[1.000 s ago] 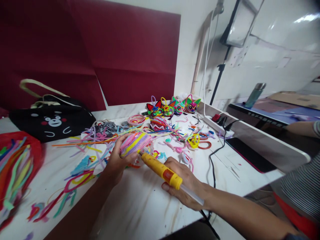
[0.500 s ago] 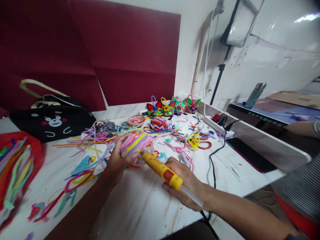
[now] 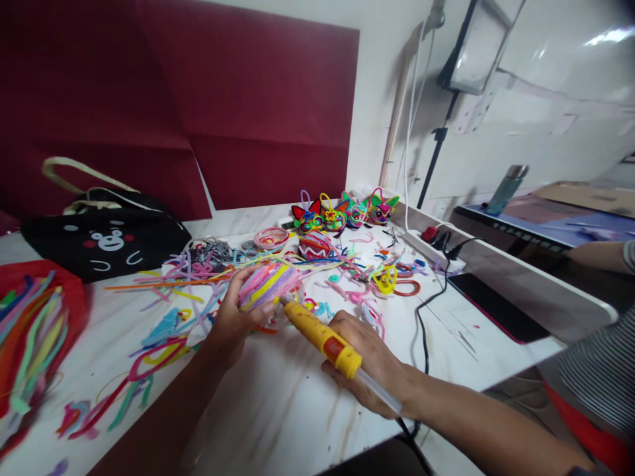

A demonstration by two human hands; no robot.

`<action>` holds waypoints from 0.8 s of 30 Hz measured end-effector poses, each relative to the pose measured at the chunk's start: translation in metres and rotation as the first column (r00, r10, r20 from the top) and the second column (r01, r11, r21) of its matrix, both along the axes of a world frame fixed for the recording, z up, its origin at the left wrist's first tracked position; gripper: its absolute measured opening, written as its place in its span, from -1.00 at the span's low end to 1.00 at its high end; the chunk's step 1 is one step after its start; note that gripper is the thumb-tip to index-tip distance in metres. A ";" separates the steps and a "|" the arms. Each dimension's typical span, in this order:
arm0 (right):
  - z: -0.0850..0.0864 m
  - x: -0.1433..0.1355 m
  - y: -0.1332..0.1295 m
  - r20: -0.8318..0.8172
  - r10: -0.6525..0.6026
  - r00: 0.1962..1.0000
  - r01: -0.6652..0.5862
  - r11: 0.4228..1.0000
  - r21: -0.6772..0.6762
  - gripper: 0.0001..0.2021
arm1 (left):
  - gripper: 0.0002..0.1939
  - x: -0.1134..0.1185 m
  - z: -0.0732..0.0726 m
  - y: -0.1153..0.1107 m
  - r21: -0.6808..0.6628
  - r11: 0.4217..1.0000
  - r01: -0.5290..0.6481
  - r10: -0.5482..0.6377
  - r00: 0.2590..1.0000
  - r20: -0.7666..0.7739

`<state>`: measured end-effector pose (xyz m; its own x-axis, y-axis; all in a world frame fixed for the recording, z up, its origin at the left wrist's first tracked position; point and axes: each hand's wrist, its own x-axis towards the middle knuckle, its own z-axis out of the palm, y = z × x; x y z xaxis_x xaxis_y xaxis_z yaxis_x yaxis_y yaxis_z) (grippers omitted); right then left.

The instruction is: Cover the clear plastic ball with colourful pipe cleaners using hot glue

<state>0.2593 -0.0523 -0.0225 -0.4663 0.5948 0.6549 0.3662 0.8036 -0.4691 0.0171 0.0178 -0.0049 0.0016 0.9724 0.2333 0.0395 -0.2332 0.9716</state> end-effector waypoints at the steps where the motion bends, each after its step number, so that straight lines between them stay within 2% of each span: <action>1: 0.000 0.000 0.000 -0.003 -0.004 1.000 0.004 1.000 0.006 -0.86 | -0.18 0.000 0.000 0.000 -0.002 1.000 -0.001 0.001 1.000 -0.004; 10: -0.004 0.002 -0.001 -0.038 -0.046 0.998 0.046 0.999 0.001 -0.86 | -0.18 0.000 -0.001 0.000 -0.021 1.000 0.003 -0.003 1.000 0.028; 14: 0.000 0.002 -0.003 -0.022 -0.036 0.999 0.035 0.998 -0.051 -0.87 | -0.15 -0.009 -0.001 0.006 -0.038 0.998 -0.059 0.062 0.995 0.082; 19: 0.006 -0.006 -0.006 0.271 0.006 0.963 0.031 0.991 -0.130 -0.81 | -0.21 -0.024 0.001 0.014 0.029 0.982 -0.189 0.187 0.981 0.054; 21: 0.004 -0.011 -0.005 0.393 0.015 0.920 0.051 0.986 -0.157 -0.76 | -0.20 -0.025 0.003 0.014 0.040 0.976 -0.215 0.213 0.976 0.038; 24: -0.004 -0.018 -0.002 0.480 0.036 0.876 0.051 0.985 -0.167 -0.64 | -0.20 -0.020 0.007 0.010 0.045 0.973 -0.226 0.226 0.974 0.001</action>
<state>0.2409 -0.0541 -0.0263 -0.6916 0.6810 0.2406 0.5869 0.7240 -0.3624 -0.0025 0.0281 0.0022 -0.2159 0.9364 0.2768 0.0996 -0.2609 0.9602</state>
